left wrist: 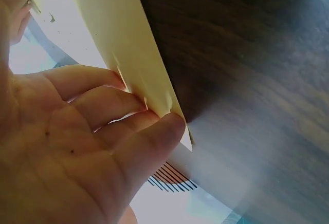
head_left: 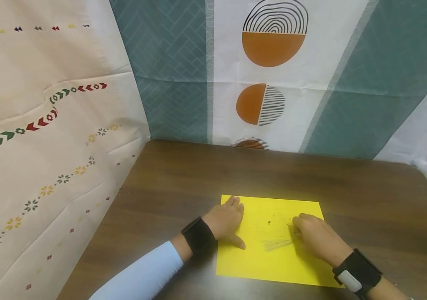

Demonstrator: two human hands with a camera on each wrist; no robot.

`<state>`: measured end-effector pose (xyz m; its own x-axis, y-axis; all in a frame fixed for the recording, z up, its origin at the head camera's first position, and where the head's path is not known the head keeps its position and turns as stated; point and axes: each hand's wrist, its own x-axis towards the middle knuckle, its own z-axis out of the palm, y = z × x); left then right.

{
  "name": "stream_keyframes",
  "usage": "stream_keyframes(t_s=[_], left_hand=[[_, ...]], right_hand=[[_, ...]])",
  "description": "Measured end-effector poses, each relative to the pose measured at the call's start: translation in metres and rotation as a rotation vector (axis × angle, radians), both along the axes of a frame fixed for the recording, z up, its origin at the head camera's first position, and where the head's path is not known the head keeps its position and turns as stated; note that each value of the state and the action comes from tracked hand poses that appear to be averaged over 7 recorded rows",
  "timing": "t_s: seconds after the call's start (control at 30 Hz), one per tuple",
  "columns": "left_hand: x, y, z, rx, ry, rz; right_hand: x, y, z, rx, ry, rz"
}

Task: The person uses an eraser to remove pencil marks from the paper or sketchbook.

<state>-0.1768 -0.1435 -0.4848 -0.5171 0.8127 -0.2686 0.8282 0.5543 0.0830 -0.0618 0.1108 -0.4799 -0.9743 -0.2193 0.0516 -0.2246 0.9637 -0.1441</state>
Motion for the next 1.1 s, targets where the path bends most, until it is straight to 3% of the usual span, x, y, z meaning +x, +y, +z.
stream_keyframes(t_s=[0.23, 0.5, 0.73, 1.0, 1.1], left_hand=[[0.001, -0.005, -0.006, 0.027, 0.025, -0.029], [-0.002, -0.008, -0.008, 0.027, 0.069, -0.117], [-0.004, -0.003, -0.006, 0.024, 0.064, -0.144], [-0.005, 0.000, -0.007, 0.038, 0.046, -0.134], [-0.004, -0.001, -0.007, 0.050, 0.044, -0.126]], right_hand=[[-0.003, -0.004, -0.002, 0.001, 0.026, 0.015], [-0.007, -0.003, -0.005, 0.003, -0.012, 0.001], [-0.006, -0.005, 0.007, -0.136, -0.075, -0.027], [-0.018, -0.048, 0.001, -0.221, -0.008, 0.229], [-0.022, -0.063, -0.005, -0.245, 0.002, 0.280]])
